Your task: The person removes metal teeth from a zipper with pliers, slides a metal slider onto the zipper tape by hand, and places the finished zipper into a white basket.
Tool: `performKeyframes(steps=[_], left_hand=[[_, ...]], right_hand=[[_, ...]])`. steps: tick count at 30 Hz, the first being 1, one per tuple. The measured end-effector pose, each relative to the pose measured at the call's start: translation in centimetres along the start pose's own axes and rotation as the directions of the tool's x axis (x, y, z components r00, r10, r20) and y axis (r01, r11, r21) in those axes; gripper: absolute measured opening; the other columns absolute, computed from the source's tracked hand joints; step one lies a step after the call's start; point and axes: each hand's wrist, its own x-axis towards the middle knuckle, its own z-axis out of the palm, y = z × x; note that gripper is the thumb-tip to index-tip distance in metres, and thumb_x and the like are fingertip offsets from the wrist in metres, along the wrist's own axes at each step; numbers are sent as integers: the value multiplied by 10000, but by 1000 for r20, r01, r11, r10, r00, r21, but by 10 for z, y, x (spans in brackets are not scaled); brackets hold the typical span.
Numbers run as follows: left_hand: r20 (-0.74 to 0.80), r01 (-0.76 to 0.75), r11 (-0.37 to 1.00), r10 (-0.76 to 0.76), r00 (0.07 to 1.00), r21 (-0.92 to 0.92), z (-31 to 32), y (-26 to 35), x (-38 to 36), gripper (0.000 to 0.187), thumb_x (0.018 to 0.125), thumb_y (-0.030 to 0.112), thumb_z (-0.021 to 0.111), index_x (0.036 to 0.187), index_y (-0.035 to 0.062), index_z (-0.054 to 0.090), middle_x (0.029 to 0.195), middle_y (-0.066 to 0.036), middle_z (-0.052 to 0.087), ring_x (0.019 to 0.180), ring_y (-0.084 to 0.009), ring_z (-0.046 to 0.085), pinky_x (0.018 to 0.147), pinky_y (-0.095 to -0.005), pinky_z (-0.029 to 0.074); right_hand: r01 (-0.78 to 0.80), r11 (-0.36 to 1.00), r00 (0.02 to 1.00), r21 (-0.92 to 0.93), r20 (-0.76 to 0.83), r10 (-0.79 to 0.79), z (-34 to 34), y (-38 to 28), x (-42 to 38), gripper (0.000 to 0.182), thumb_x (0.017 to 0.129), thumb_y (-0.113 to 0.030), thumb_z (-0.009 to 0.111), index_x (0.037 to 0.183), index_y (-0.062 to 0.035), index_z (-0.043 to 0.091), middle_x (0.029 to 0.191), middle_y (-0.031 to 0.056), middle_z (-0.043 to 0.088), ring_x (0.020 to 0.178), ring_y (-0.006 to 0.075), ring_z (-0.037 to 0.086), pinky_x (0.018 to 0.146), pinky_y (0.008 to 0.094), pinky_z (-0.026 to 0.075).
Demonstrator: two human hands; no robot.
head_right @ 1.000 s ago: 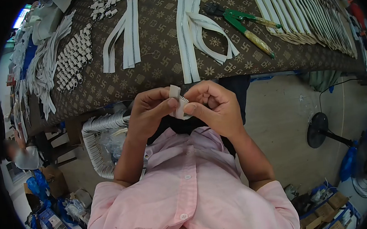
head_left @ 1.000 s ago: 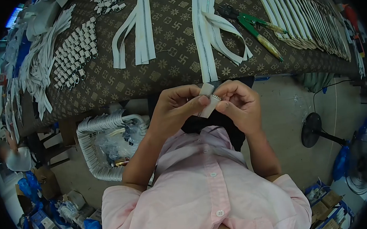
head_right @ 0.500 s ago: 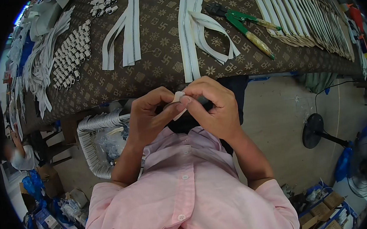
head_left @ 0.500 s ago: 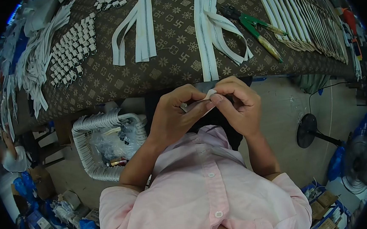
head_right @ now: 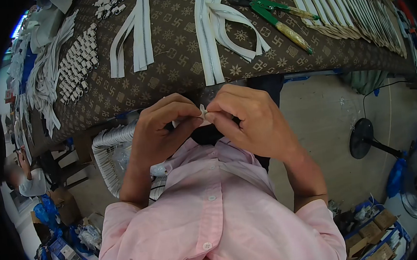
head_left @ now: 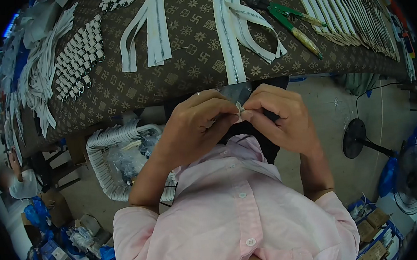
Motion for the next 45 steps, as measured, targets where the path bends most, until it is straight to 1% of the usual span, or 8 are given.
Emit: performKeyframes(steps=[6, 15, 17, 26, 30, 39, 42, 45], left_hand=[[68, -54, 997, 50, 996, 59, 0, 5, -1, 112, 718, -41, 671, 808, 9, 627, 794, -60, 604, 655, -125, 582, 536, -234, 449], [26, 216, 966, -214, 976, -141, 8, 9, -2, 80, 746, 20, 668, 817, 24, 633, 754, -55, 616, 643, -144, 606, 565, -271, 487], [107, 43, 999, -43, 993, 6, 7, 1, 0, 74, 764, 21, 661, 836, 16, 647, 771, -49, 636, 657, -112, 609, 575, -261, 489], [-5, 166, 968, -170, 985, -190, 26, -10, -10, 110, 801, 60, 650, 901, 17, 661, 827, -58, 667, 691, -93, 610, 579, -220, 461], [-34, 257, 912, -282, 959, -320, 32, -7, -10, 136, 801, 72, 652, 927, 21, 654, 840, -62, 668, 684, -97, 607, 578, -217, 459], [30, 5, 995, -8, 1000, 100, 22, -4, -1, 84, 750, 17, 622, 830, -7, 611, 724, -76, 611, 633, -141, 596, 535, -260, 451], [-37, -141, 989, 143, 989, 52, 28, -8, 1, 64, 766, 31, 631, 814, -4, 607, 734, -72, 615, 639, -129, 586, 543, -259, 449], [57, 64, 987, -56, 997, -148, 24, -11, -1, 71, 801, 56, 623, 813, -8, 595, 730, -61, 615, 622, -112, 563, 544, -246, 438]], right_hand=[[-52, 990, 987, 131, 157, 31, -7, 7, 0, 60, 718, -15, 635, 736, 15, 586, 653, 94, 546, 572, 234, 542, 505, 313, 412], [-63, 983, 968, 173, 249, 18, -11, 8, -6, 60, 725, -21, 635, 754, 14, 595, 672, 91, 556, 584, 235, 550, 522, 314, 424], [-42, 987, 985, 152, 170, 16, -8, 10, -11, 68, 719, 3, 638, 776, 13, 603, 699, 93, 569, 609, 239, 567, 542, 301, 442], [-19, 993, 958, 113, -283, 50, 21, 13, -33, 102, 708, 33, 661, 788, 6, 604, 728, 98, 596, 602, 191, 570, 524, 269, 444], [-17, 994, 959, 112, -279, 48, 19, 13, -32, 113, 689, 30, 669, 765, 3, 590, 713, 96, 589, 599, 193, 567, 521, 270, 442], [68, 998, 927, -12, -368, -68, 30, 11, -29, 135, 641, 50, 656, 725, -2, 564, 699, 98, 570, 579, 209, 550, 500, 279, 435], [-102, 986, 933, 128, -332, 140, 23, 9, -31, 123, 654, 37, 661, 743, 5, 583, 726, 109, 594, 616, 188, 567, 539, 260, 444], [49, 998, 956, 46, -291, -33, 19, 11, -29, 126, 655, 36, 668, 734, -2, 577, 710, 85, 576, 605, 188, 559, 521, 272, 439]])
